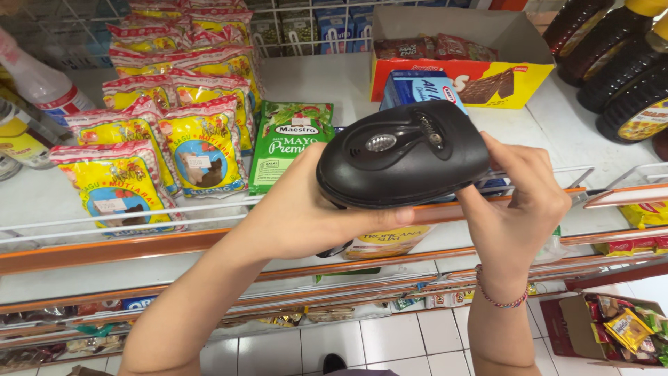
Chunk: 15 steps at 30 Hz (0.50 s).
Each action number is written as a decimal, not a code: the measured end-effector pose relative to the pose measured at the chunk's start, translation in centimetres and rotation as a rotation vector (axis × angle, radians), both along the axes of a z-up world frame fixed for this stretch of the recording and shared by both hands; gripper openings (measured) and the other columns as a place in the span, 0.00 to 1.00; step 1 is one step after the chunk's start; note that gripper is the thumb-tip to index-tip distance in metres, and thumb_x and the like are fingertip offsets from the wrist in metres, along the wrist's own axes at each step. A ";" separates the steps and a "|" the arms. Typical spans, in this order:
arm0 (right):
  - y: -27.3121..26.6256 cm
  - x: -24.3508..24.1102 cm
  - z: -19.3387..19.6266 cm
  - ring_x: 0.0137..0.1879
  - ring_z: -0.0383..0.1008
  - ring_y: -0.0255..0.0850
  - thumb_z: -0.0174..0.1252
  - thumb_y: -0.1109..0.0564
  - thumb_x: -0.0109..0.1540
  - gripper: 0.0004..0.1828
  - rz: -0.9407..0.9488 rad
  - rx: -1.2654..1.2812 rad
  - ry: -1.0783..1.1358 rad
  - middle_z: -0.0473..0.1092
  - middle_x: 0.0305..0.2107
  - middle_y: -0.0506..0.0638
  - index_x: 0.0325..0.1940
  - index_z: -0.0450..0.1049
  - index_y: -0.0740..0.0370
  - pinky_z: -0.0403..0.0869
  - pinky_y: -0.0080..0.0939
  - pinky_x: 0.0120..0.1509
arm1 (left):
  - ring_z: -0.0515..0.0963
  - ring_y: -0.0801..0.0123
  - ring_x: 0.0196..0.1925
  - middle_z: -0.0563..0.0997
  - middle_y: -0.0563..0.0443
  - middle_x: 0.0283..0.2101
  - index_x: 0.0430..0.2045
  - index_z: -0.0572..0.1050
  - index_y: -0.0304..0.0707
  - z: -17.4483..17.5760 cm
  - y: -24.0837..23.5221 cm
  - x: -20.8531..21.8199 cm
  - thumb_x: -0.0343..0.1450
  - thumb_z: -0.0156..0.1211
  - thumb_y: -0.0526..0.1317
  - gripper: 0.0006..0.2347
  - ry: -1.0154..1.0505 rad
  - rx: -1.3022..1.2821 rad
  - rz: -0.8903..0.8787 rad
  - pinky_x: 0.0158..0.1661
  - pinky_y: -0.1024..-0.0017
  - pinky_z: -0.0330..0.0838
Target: The person wipes the front edges of multiple grocery store shelves with a cloth, then uses a handheld barcode scanner to scan several packaged items and places them on the shelf.
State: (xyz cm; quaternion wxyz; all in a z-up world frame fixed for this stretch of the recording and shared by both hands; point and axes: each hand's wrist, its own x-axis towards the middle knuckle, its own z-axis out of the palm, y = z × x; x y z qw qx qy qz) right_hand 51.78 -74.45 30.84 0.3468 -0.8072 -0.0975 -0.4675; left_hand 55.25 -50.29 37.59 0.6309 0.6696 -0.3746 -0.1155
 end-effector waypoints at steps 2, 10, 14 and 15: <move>-0.1 0.0 -0.1 0.50 0.73 0.39 0.70 0.70 0.57 0.26 0.017 -0.001 -0.031 0.74 0.46 0.55 0.60 0.75 0.71 0.73 0.35 0.56 | 0.79 0.79 0.44 0.85 0.53 0.44 0.49 0.79 0.32 -0.1 0.4 -0.4 0.66 0.75 0.41 0.19 0.015 -0.009 0.039 0.50 0.73 0.78; 0.6 -0.2 -3.0 0.46 0.71 0.37 0.68 0.43 0.69 0.28 0.281 0.348 -0.270 0.67 0.49 0.52 0.59 0.73 0.70 0.73 0.32 0.51 | 0.81 0.76 0.49 0.83 0.51 0.49 0.56 0.73 0.31 -4.4 7.3 -5.6 0.64 0.76 0.38 0.27 0.060 -0.085 0.219 0.55 0.73 0.76; 4.7 -1.7 -6.6 0.40 0.69 0.40 0.68 0.43 0.69 0.26 0.424 0.435 -0.332 0.65 0.42 0.50 0.52 0.72 0.70 0.71 0.37 0.43 | 0.81 0.75 0.47 0.83 0.52 0.47 0.56 0.72 0.31 -8.5 12.1 -9.6 0.63 0.77 0.36 0.27 0.078 -0.037 0.311 0.53 0.72 0.77; 6.1 -2.2 -7.4 0.40 0.69 0.40 0.68 0.44 0.69 0.25 0.473 0.453 -0.333 0.65 0.41 0.51 0.51 0.72 0.70 0.71 0.38 0.41 | 0.80 0.76 0.47 0.82 0.52 0.47 0.55 0.71 0.31 -9.7 13.2 -10.8 0.62 0.77 0.36 0.27 0.111 -0.055 0.366 0.52 0.72 0.76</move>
